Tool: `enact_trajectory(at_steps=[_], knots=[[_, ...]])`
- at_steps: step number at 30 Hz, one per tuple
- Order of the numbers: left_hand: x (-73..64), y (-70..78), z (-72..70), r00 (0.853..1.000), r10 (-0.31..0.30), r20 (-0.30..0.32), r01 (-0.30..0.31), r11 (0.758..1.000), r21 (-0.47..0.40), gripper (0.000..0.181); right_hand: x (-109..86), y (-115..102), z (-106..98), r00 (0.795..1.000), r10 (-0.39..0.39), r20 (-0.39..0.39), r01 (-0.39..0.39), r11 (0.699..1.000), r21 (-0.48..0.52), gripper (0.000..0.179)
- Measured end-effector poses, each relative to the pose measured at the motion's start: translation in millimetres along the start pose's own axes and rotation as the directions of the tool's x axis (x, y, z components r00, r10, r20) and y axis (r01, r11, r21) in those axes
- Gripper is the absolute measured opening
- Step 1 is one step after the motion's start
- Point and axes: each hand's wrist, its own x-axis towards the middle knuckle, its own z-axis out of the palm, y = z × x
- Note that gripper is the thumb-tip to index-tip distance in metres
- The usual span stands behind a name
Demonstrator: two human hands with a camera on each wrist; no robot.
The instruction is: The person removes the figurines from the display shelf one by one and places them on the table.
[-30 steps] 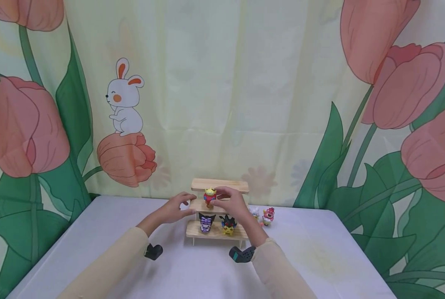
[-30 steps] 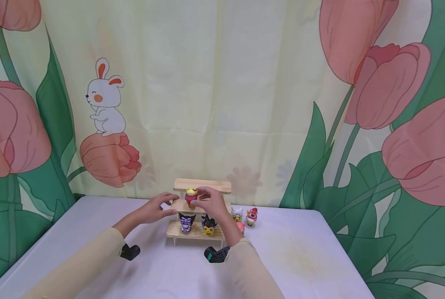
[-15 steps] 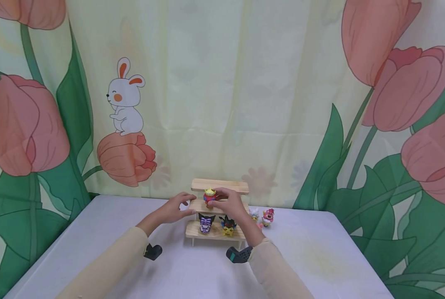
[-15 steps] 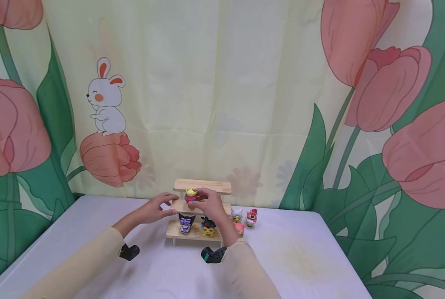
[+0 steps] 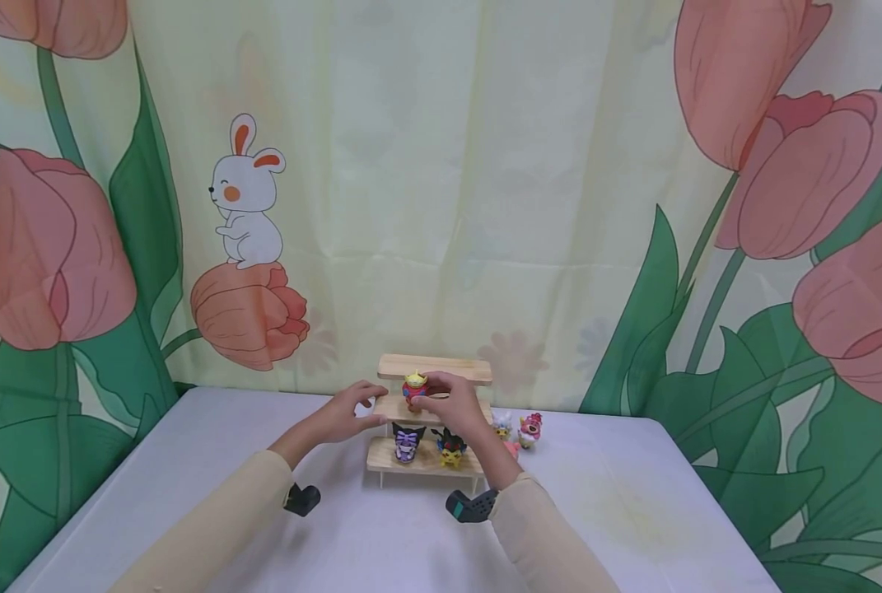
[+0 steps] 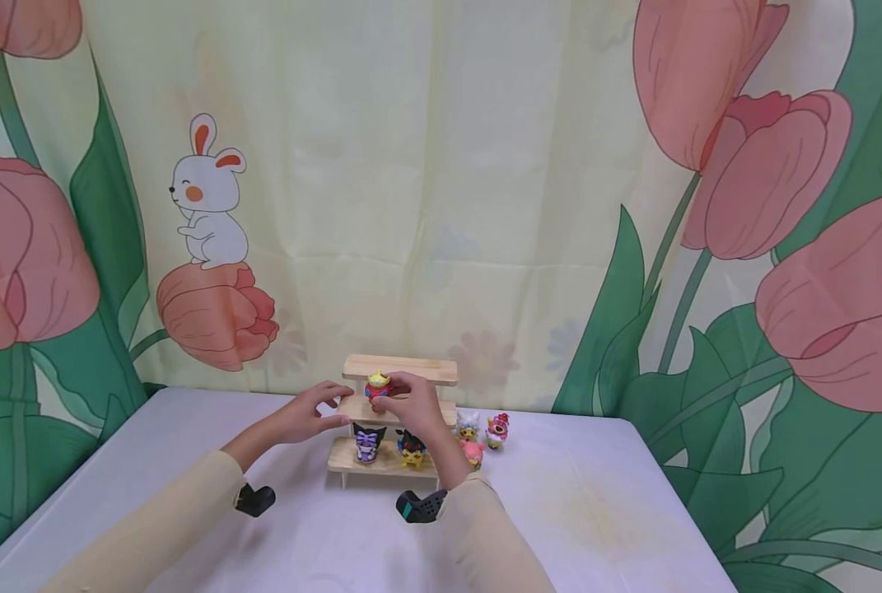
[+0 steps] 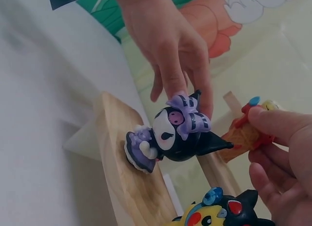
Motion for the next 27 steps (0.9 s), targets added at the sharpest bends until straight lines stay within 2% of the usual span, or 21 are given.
enact_trajectory(at_steps=[7,16,21,27], knots=[[0.0,3.1,1.4,1.000,0.017,0.003,-0.017,1.000,-0.002,0.055,-3.8,-0.8,-5.0,1.000,0.018,-0.014,-0.018,1.000,0.007,0.036],[0.4,6.8,0.8,1.000,0.006,0.009,-0.006,1.000,0.017,0.055,-10.6,-3.1,-14.4,1.000,0.003,-0.022,-0.002,1.000,0.009,0.038],[-0.2,5.2,-0.1,1.000,0.022,0.006,-0.022,1.000,0.001,0.055,-14.0,-1.7,-18.8,0.999,-0.016,-0.039,0.016,1.000,0.002,0.038],[-2.4,0.8,-1.5,0.999,0.046,0.002,-0.046,0.999,0.004,0.057,-18.4,-0.6,-24.9,0.998,0.008,-0.064,-0.007,1.000,0.014,0.037]])
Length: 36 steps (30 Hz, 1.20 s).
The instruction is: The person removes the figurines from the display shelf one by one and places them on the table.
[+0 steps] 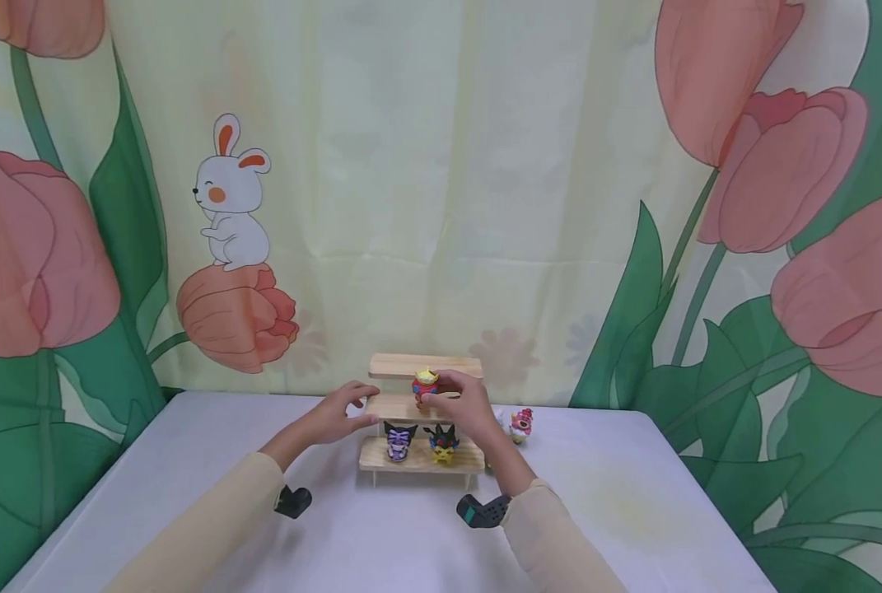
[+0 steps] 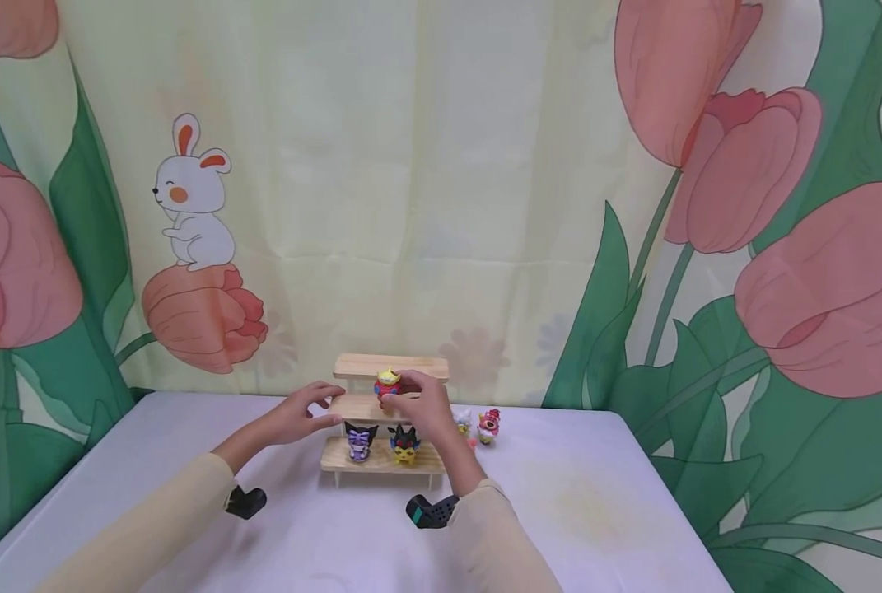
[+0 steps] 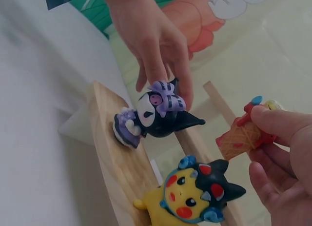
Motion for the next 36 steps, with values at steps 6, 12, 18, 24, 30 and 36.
enact_trajectory(at_steps=[6,12,18,24,30,36], knots=[[-0.6,-1.6,1.6,1.000,0.027,-0.014,-0.027,1.000,0.006,0.056,-7.9,4.4,-10.2,1.000,0.012,-0.022,-0.012,1.000,0.007,0.039],[-3.4,-1.6,0.2,0.999,0.029,-0.015,-0.029,1.000,0.002,0.056,-12.7,6.8,-17.2,0.998,0.034,-0.046,-0.033,0.999,0.020,0.043],[-3.0,1.1,-1.8,0.999,0.032,-0.009,-0.032,0.999,0.015,0.056,-18.4,6.2,-25.5,0.996,0.061,-0.064,-0.061,0.998,-0.005,0.045],[-0.5,0.3,-1.1,0.998,0.061,-0.001,-0.061,0.998,0.031,0.055,-21.0,8.1,-31.0,0.994,0.063,-0.094,-0.065,0.998,-0.014,0.045],[-0.8,1.9,-2.7,0.998,0.058,0.009,-0.059,0.997,0.052,0.058,-21.6,11.5,-33.7,0.993,0.065,-0.101,-0.068,0.997,-0.032,0.044],[0.0,2.0,-4.1,0.999,0.052,0.012,-0.053,0.996,0.068,0.058,-21.8,11.7,-36.4,0.992,0.067,-0.106,-0.072,0.997,-0.041,0.045]])
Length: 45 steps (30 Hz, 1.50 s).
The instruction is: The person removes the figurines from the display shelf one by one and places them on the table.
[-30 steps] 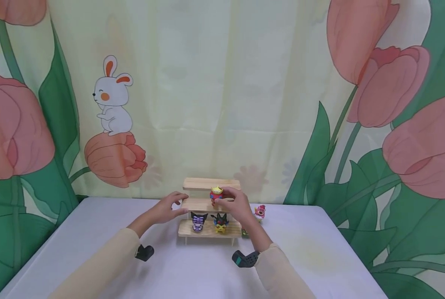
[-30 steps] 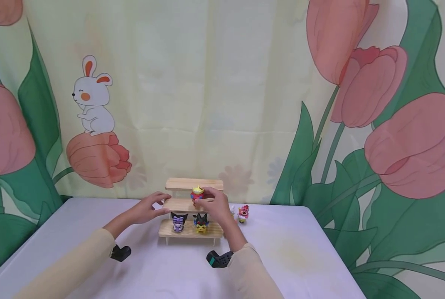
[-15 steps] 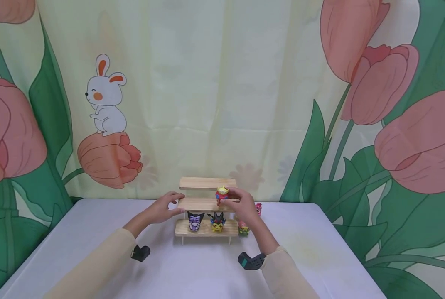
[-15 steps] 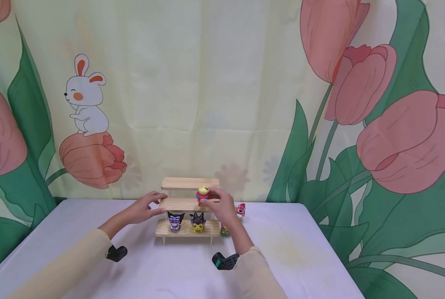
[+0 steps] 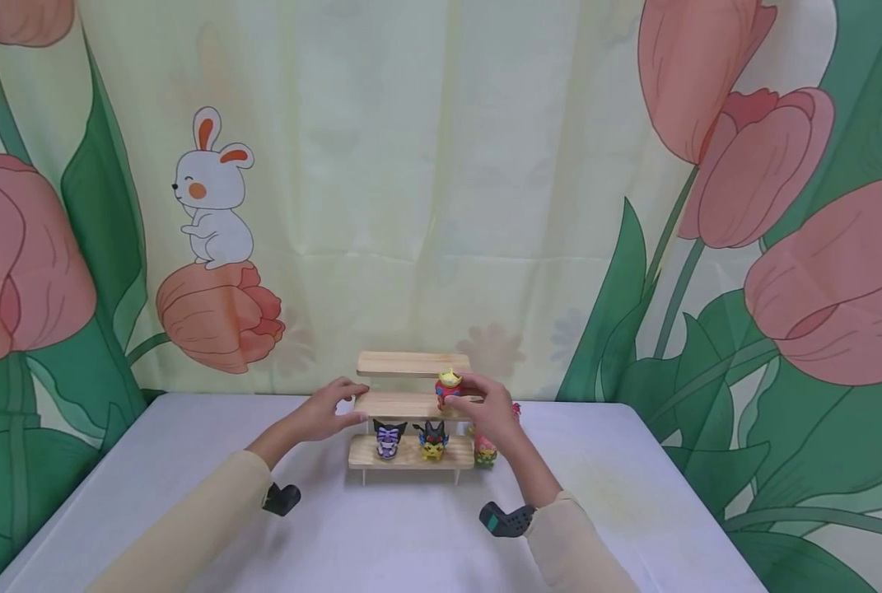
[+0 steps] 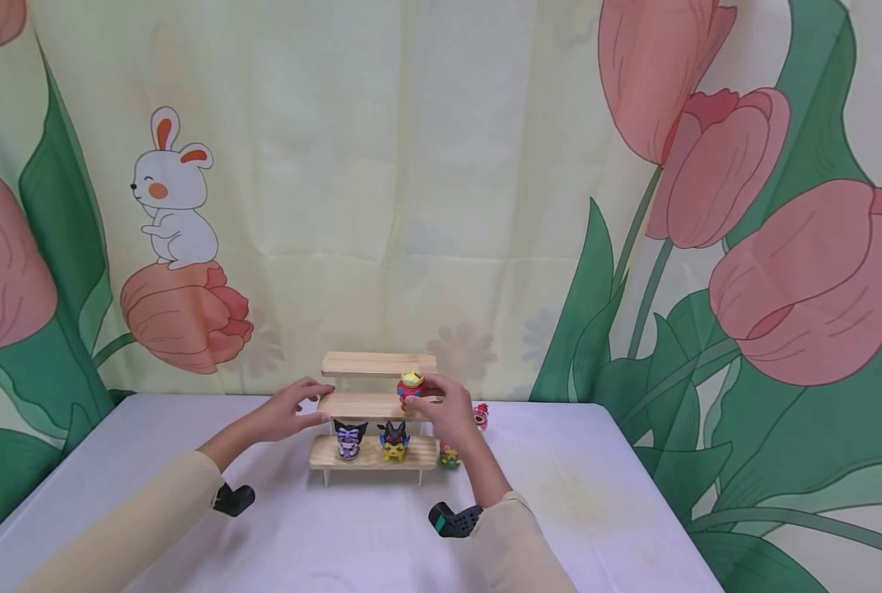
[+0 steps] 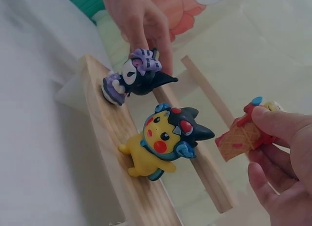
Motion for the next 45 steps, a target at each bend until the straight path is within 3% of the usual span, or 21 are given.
enact_trajectory(at_steps=[15,34,45], knots=[[0.0,-2.5,0.9,1.000,-0.001,-0.014,0.000,0.999,-0.033,0.056,-4.4,0.5,-8.0,1.000,0.021,0.003,-0.020,0.999,-0.034,0.047],[1.3,-3.3,1.4,1.000,-0.001,-0.017,0.000,0.999,-0.034,0.055,-7.3,22.4,-30.0,0.999,0.022,-0.026,-0.024,0.998,-0.059,0.045],[0.5,-1.2,2.1,1.000,-0.002,-0.013,0.001,1.000,-0.031,0.053,-14.5,31.6,-40.7,0.996,0.073,-0.053,-0.076,0.994,-0.075,0.045]])
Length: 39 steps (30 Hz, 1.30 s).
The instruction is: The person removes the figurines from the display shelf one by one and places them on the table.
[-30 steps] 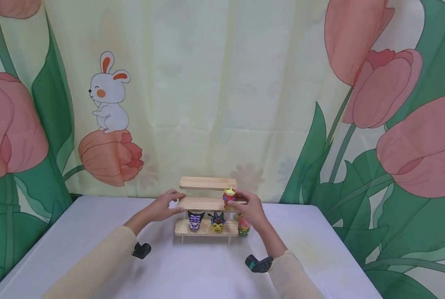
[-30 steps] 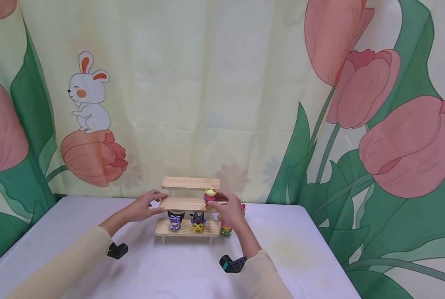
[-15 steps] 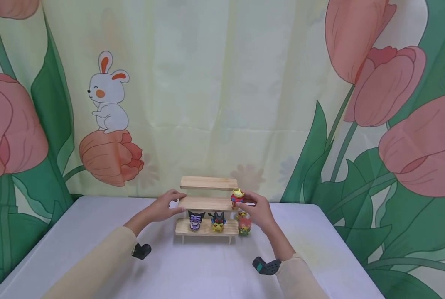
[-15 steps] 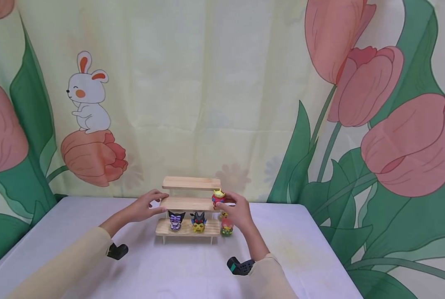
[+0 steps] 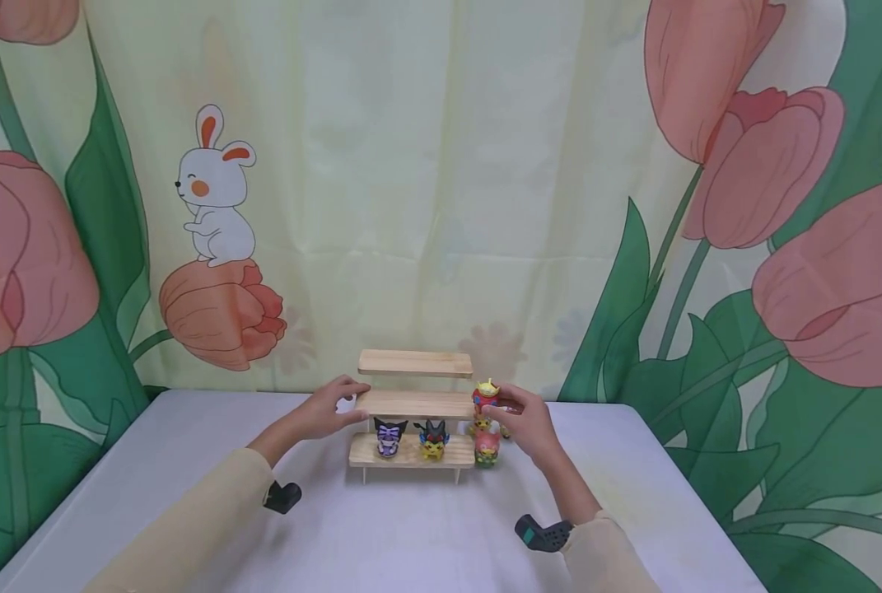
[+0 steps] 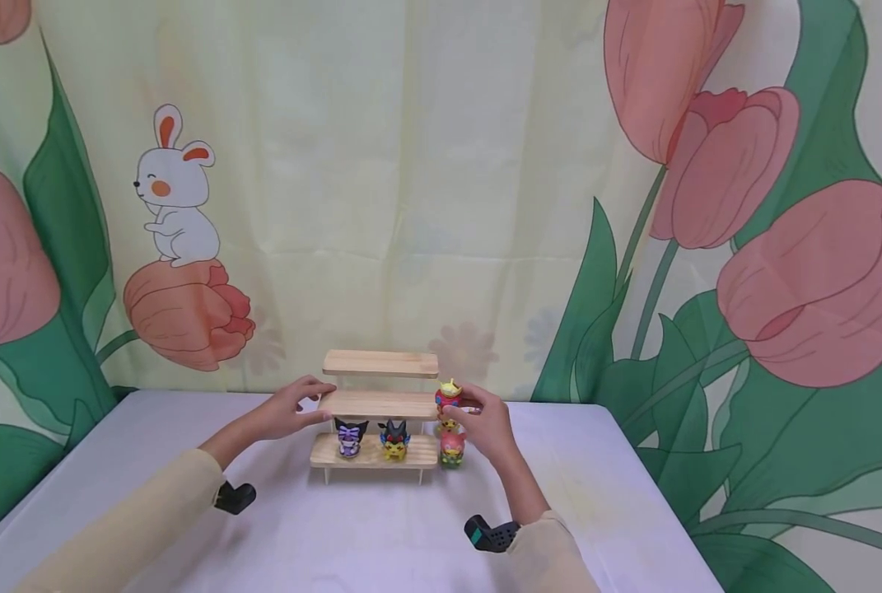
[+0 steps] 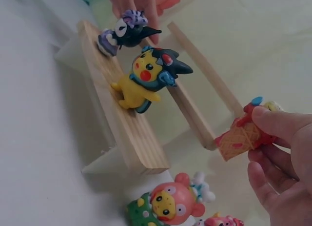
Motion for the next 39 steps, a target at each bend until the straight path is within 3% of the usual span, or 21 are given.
enact_trajectory(at_steps=[39], knots=[[-1.6,3.4,0.7,1.000,-0.020,0.002,0.020,1.000,0.003,0.053,-13.8,46.6,-28.3,0.998,0.060,-0.029,-0.062,0.995,-0.073,0.047]])
